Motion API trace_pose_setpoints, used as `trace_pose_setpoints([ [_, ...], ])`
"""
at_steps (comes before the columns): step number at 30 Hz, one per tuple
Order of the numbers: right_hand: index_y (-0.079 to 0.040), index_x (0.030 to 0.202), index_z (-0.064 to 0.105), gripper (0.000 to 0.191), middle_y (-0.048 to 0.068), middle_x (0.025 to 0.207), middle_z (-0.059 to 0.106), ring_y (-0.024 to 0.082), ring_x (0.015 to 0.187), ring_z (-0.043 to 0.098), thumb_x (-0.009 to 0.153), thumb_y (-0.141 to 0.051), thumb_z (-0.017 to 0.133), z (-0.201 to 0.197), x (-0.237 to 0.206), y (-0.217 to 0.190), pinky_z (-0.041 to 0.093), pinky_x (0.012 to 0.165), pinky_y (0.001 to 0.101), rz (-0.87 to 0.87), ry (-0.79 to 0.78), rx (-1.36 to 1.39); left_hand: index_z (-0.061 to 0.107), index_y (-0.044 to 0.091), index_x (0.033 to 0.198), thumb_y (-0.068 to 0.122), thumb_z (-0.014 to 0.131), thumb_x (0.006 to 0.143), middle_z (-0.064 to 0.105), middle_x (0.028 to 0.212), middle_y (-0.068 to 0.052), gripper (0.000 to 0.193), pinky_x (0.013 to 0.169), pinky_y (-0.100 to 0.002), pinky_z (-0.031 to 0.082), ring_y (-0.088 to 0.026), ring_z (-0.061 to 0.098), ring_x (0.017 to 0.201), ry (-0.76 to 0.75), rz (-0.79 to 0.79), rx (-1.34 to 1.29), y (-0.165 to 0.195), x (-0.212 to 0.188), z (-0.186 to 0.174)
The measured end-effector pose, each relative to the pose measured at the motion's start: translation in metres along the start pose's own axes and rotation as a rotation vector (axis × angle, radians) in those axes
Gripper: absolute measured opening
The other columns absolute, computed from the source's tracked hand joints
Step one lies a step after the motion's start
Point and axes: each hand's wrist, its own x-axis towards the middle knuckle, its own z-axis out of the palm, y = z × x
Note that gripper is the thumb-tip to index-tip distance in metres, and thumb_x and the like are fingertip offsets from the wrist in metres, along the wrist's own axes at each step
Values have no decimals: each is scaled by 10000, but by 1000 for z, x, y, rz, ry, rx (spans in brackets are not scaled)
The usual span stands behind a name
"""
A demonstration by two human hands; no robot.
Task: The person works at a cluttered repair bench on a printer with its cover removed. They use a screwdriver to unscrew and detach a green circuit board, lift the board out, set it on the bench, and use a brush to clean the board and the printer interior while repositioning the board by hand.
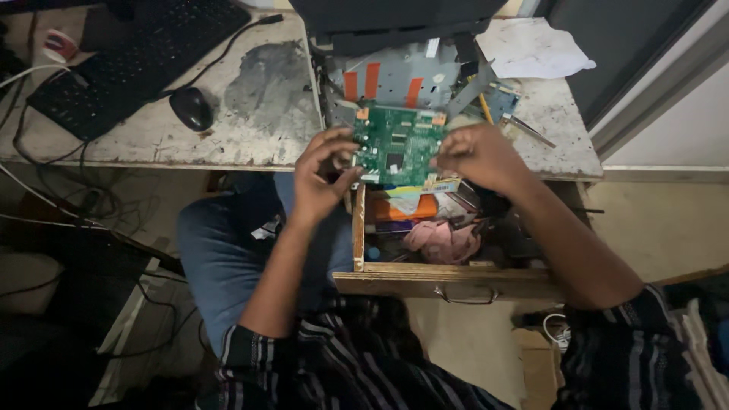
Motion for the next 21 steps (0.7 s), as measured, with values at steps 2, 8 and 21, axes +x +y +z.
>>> trace_pose_setpoints([
  [2,-7,906,741,169,69,823,787,126,725,724,880,-157,812,1,2,4,563,684,253,-77,139,27,724,30,1081,-114,778,834,597,1401,-118,291,878,-261,552,-122,657,1051,31,21,14,1,3,9],
  [8,37,1044,706,182,84,908,768,74,771,725,929,-91,768,14,14,18,573,705,227,-148,373,295,712,9,1021,-148,701,889,617,1294,-112,204,986,-310,557,-190,675,1154,185,181,43,-4,31,30],
  [21,44,1413,529,619,213,1233,704,224,985,764,859,7,803,30,14,13,597,720,289,-396,531,-110,758,38,1044,-108,732,856,678,1363,-137,240,1060,-383,514,-300,695,1185,275,338,285,-17,46,38],
])
